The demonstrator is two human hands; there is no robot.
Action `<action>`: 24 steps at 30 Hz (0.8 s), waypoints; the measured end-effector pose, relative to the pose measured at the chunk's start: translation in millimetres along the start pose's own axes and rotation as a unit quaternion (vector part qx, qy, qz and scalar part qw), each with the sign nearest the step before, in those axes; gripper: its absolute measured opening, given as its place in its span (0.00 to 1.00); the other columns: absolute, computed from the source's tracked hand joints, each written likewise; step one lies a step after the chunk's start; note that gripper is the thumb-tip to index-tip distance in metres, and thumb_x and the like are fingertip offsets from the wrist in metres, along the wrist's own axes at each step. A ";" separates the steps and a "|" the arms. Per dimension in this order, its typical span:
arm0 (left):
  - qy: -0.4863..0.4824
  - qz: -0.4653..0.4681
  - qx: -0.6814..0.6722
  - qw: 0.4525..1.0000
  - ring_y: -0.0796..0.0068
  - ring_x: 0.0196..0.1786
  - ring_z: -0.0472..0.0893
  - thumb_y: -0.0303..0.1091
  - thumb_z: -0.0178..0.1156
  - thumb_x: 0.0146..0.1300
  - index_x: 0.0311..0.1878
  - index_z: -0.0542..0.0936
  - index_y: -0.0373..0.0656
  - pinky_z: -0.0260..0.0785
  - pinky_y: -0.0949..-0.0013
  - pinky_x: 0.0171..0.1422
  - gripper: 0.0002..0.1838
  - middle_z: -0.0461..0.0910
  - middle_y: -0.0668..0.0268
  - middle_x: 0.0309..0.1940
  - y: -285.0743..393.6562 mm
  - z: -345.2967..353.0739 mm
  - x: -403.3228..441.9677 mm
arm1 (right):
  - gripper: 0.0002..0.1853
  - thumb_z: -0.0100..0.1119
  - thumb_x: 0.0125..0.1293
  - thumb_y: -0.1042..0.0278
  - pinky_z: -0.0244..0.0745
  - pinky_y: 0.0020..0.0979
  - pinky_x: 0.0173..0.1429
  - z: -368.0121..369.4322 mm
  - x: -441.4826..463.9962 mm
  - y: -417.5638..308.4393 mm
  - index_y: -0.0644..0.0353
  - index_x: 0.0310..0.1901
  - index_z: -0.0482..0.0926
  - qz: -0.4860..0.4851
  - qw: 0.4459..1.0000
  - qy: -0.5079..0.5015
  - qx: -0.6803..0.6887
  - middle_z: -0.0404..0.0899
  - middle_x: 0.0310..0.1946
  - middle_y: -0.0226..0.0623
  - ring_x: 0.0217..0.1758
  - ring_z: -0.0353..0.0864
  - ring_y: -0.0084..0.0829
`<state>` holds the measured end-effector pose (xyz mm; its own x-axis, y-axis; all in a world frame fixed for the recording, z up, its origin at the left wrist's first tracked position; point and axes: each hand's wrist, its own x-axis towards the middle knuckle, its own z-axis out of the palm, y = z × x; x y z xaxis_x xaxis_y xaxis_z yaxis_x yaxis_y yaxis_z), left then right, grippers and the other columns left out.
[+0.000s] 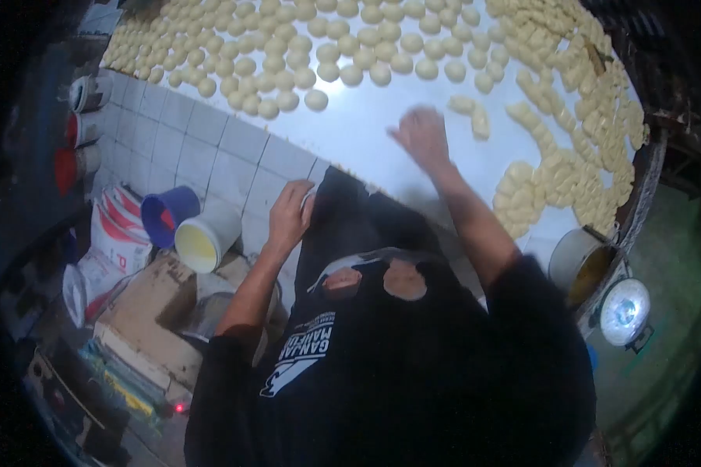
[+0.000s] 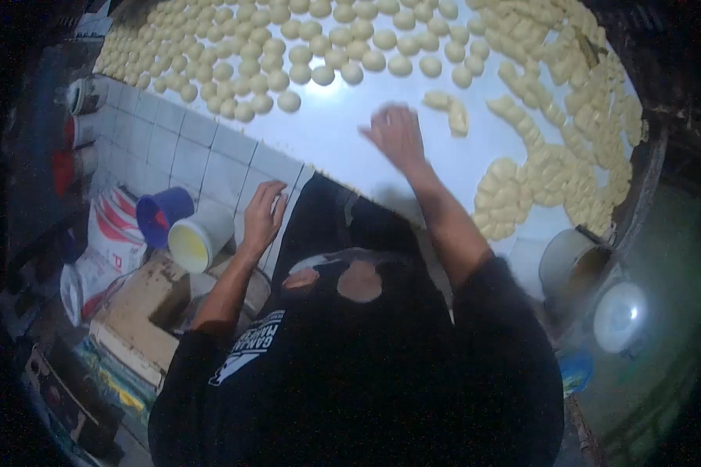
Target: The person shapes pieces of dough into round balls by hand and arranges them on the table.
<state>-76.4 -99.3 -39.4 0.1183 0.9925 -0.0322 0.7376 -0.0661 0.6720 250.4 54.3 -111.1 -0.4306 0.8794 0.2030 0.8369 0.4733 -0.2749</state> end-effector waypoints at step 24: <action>-0.070 0.167 -0.080 0.980 0.49 0.55 0.83 0.28 0.63 0.67 0.52 0.83 0.41 0.76 0.48 0.60 0.11 0.84 0.55 0.53 -1.0 84.1 113.3 | 0.22 0.72 0.72 0.56 0.74 0.50 0.67 -113.8 122.1 -103.9 0.64 0.57 0.80 0.240 0.896 -0.024 0.373 0.83 0.57 0.53 0.62 0.80 0.54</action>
<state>-7.9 4.5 -105.9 0.4343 0.8934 0.1150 0.5298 -0.3566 0.7695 149.2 106.7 49.2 -0.1098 0.9837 -0.1425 0.4776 -0.0735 -0.8755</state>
